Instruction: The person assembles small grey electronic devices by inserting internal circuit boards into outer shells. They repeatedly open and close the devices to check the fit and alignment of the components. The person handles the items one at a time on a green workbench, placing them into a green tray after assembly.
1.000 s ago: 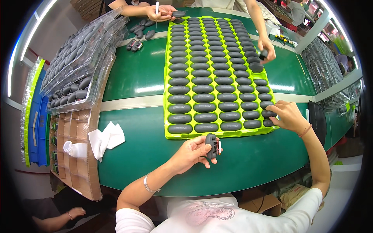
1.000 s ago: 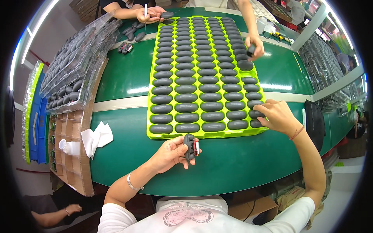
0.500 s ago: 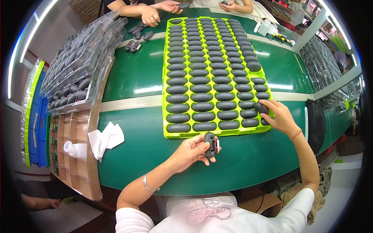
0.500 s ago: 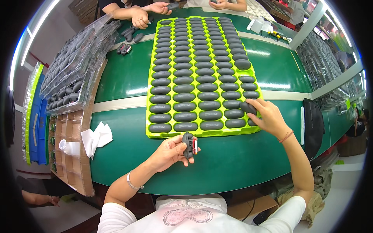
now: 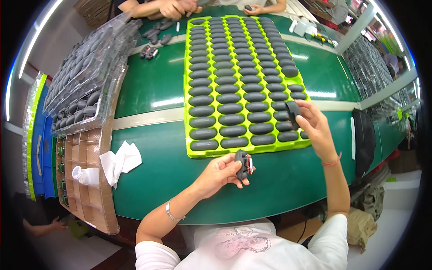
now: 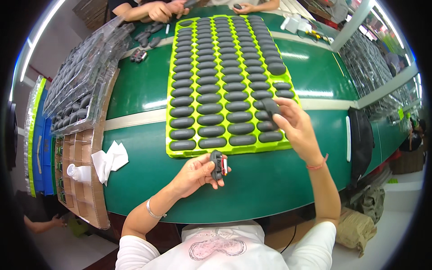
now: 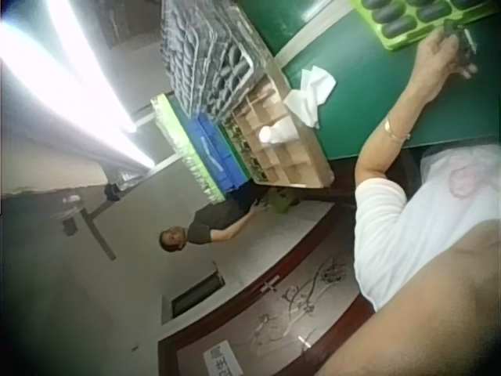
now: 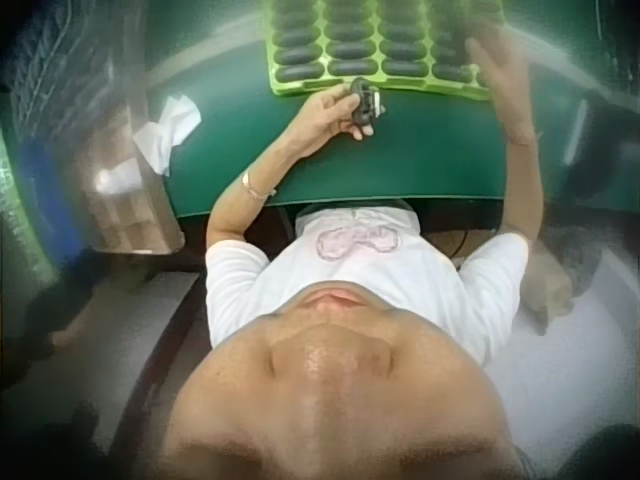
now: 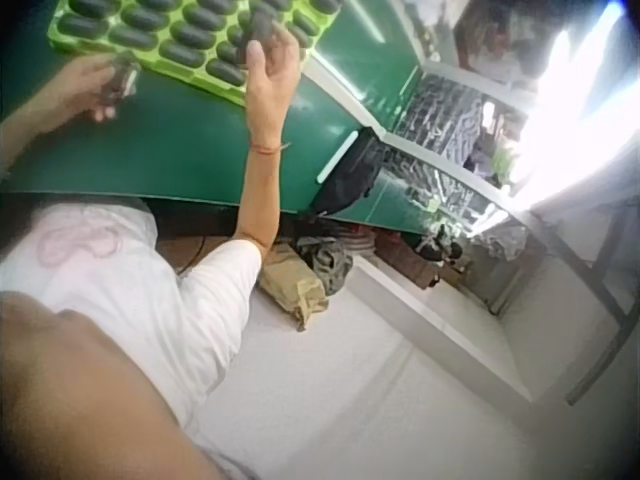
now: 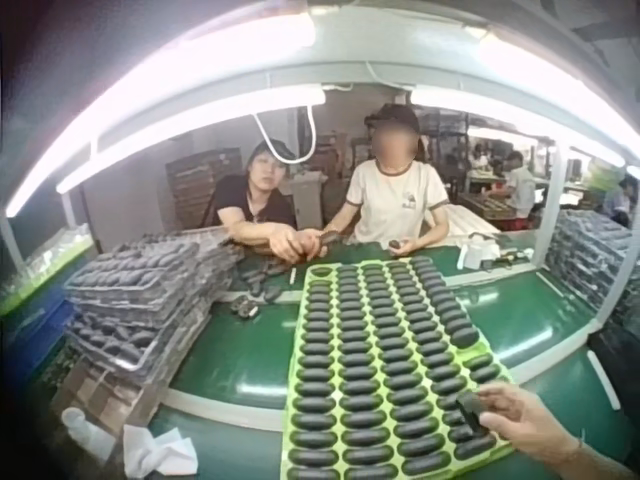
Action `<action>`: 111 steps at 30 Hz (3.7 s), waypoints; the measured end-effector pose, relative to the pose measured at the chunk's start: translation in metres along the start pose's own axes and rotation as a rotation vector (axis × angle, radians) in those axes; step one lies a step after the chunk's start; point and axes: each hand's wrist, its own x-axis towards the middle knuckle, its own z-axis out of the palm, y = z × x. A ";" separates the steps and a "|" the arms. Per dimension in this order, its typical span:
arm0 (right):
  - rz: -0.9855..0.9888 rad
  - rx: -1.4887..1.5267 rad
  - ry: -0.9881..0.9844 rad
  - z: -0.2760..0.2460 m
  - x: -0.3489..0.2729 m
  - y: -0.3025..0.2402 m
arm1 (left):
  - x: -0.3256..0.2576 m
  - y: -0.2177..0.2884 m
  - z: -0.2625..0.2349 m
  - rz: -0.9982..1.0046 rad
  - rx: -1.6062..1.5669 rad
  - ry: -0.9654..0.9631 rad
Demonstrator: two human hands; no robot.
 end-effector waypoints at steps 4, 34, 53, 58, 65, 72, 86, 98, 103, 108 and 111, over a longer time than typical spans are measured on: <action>0.131 0.661 -0.180 0.040 -0.009 0.003 | 0.002 -0.003 -0.002 0.010 -0.003 0.039; -0.109 0.623 -0.245 0.076 -0.027 0.034 | 0.001 -0.003 0.001 -0.028 -0.062 0.057; -0.384 0.332 -0.195 0.072 -0.023 0.044 | 0.002 -0.005 0.002 -0.013 -0.022 0.057; -0.125 0.370 -0.206 0.072 -0.030 0.032 | 0.000 -0.008 -0.001 0.117 0.048 0.087; -0.032 0.344 -0.283 0.075 -0.037 0.029 | -0.008 0.002 0.002 0.240 0.081 0.174; 0.034 0.366 -0.330 0.080 -0.037 0.023 | -0.014 0.017 0.001 0.288 0.061 0.232; 0.071 0.379 -0.397 0.080 -0.038 0.026 | -0.012 0.014 0.001 0.270 -0.051 0.220; 0.127 0.386 -0.328 0.084 -0.040 0.022 | -0.006 0.008 -0.002 0.303 -0.012 0.293; 0.101 0.429 -0.339 0.084 -0.039 0.025 | -0.008 0.011 -0.004 0.309 0.093 0.285; 0.086 0.423 -0.333 0.085 -0.039 0.030 | -0.007 0.008 -0.005 0.286 0.111 0.287; 0.080 0.413 -0.318 0.088 -0.039 0.029 | -0.006 0.007 -0.005 0.284 0.113 0.282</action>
